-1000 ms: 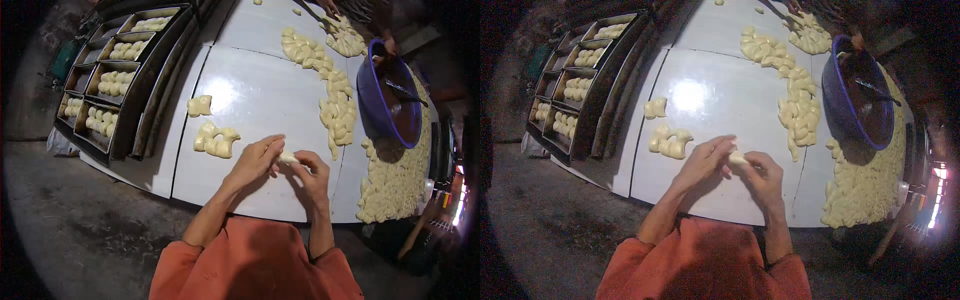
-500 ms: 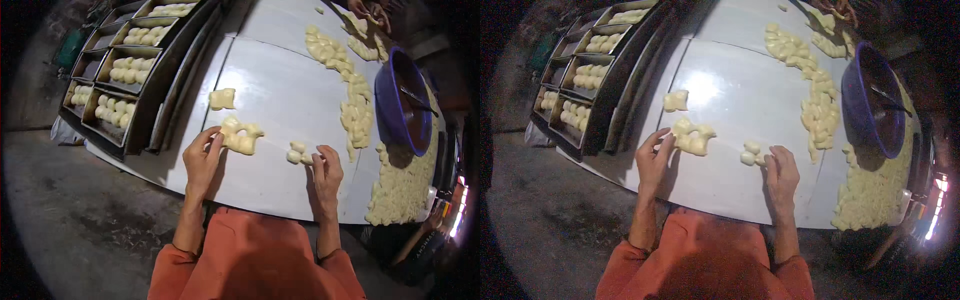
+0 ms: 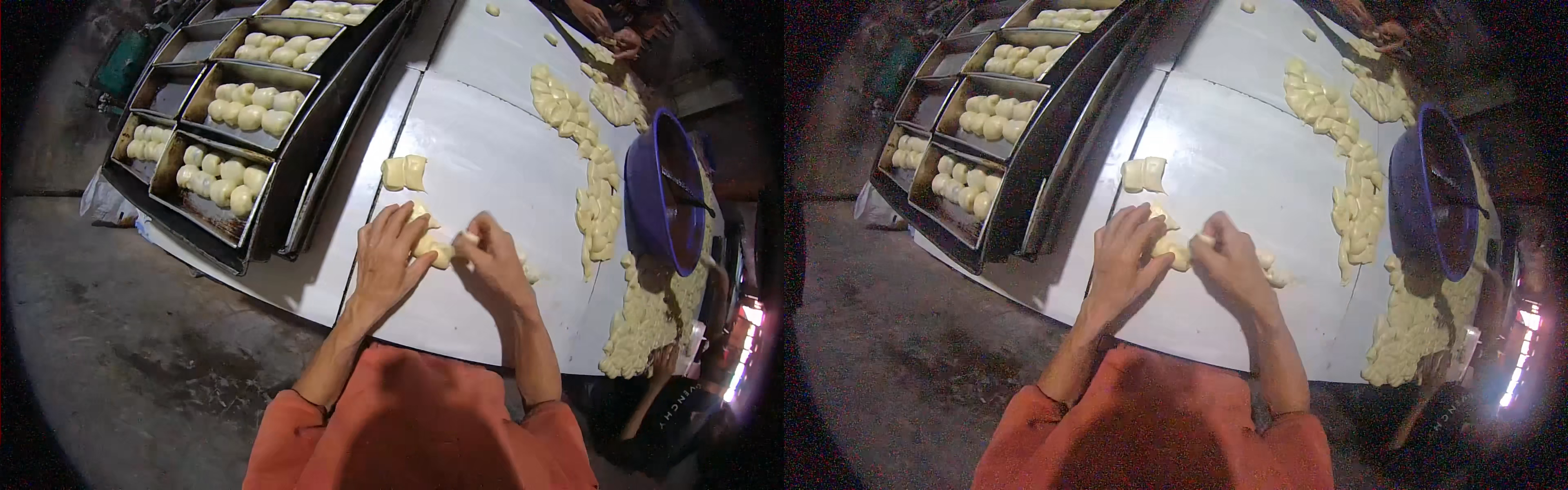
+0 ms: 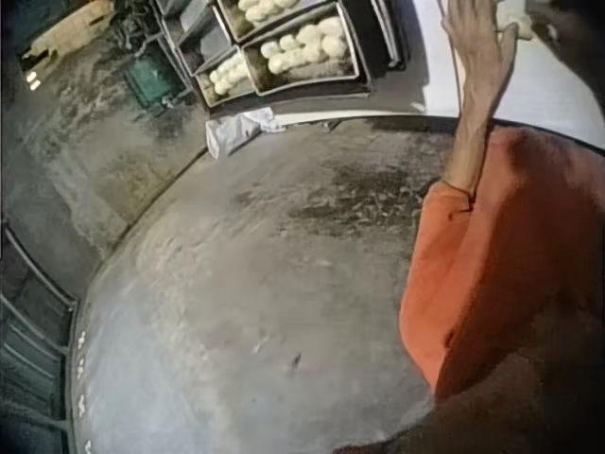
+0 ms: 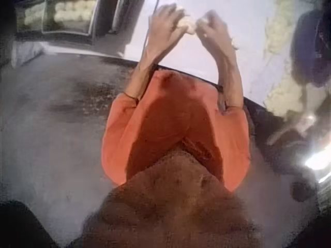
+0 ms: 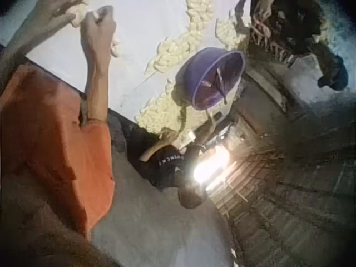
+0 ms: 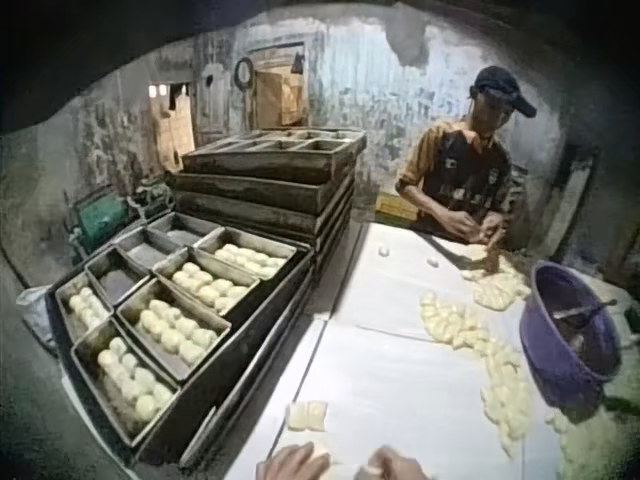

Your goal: The person prepares pieces of dough by rolling them, filling them with a dark paste, shaping them, and placing the finished rolls into metal baking pans.

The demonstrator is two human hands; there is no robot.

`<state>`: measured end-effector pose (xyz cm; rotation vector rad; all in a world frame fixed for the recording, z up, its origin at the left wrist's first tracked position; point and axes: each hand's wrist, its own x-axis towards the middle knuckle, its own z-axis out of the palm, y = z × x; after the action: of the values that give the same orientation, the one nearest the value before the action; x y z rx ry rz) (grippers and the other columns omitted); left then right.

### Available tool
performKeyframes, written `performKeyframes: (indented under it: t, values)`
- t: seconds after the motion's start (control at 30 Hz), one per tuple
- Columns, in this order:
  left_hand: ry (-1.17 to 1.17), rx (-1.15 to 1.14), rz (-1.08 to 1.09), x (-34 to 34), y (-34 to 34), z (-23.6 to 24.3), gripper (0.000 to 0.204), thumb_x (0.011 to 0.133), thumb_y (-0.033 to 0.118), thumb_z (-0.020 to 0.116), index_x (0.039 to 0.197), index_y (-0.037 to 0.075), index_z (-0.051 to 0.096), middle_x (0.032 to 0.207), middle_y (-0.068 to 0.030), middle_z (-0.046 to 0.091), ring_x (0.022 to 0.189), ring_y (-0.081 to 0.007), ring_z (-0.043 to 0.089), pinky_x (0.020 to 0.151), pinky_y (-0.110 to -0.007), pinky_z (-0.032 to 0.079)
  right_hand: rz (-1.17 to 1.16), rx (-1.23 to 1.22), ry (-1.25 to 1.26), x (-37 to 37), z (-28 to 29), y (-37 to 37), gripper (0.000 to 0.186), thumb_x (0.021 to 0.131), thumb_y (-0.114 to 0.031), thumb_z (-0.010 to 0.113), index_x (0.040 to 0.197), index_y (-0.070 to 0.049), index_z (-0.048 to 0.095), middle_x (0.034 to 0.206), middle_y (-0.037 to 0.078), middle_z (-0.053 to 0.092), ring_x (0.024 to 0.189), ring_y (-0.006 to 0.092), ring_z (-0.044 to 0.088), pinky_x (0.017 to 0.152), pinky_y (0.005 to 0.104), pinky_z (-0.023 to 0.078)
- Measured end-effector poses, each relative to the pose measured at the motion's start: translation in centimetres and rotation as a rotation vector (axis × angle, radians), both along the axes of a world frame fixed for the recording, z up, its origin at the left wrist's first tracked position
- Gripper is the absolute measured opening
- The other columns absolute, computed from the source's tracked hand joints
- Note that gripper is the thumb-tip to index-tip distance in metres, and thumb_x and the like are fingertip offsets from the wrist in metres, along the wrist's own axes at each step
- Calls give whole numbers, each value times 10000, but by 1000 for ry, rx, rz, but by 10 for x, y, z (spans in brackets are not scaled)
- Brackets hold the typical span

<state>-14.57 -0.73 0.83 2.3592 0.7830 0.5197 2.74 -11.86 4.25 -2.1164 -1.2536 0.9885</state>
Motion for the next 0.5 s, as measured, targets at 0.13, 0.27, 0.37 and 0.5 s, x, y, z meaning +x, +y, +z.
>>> performKeyframes:
  t: [0.13, 0.27, 0.37, 0.5]
  values:
    - [-6, -16, -71, 4, 6, 3, 550, 815, 255, 769, 1312, 76, 614, 1439, -161, 523, 1362, -336, 430, 1059, -497, 322, -666, 291, 805, -8, -4, -3, 303, 900, -154, 652, 1139, 30, 621, 934, 81, 618, 843, 146, 584, 686, 286, 502]
    - [-27, 7, -142, 11, 8, 2, 522, 844, 249, 693, 1324, 68, 595, 1433, -157, 518, 1390, -354, 419, 1121, -531, 280, -334, -1, 429, -1, 0, -9, 318, 860, -167, 668, 1104, 36, 642, 894, 85, 631, 791, 148, 570, 672, 285, 486]
    - [-13, -10, -242, 16, 3, -2, 557, 861, 300, 689, 1352, 65, 568, 1447, -154, 515, 1414, -372, 399, 1160, -619, 189, -370, 5, 359, -3, 0, -8, 263, 869, -185, 648, 1008, 38, 667, 747, 57, 619, 689, 129, 545, 624, 297, 464]
    - [-1, -42, -296, 26, -3, -3, 465, 900, 325, 701, 1283, 73, 625, 1304, -106, 622, 1327, -328, 487, 1142, -617, 207, -436, 162, 438, -6, -15, -11, 202, 879, -144, 670, 969, 37, 676, 763, 32, 632, 688, 85, 542, 588, 260, 456]
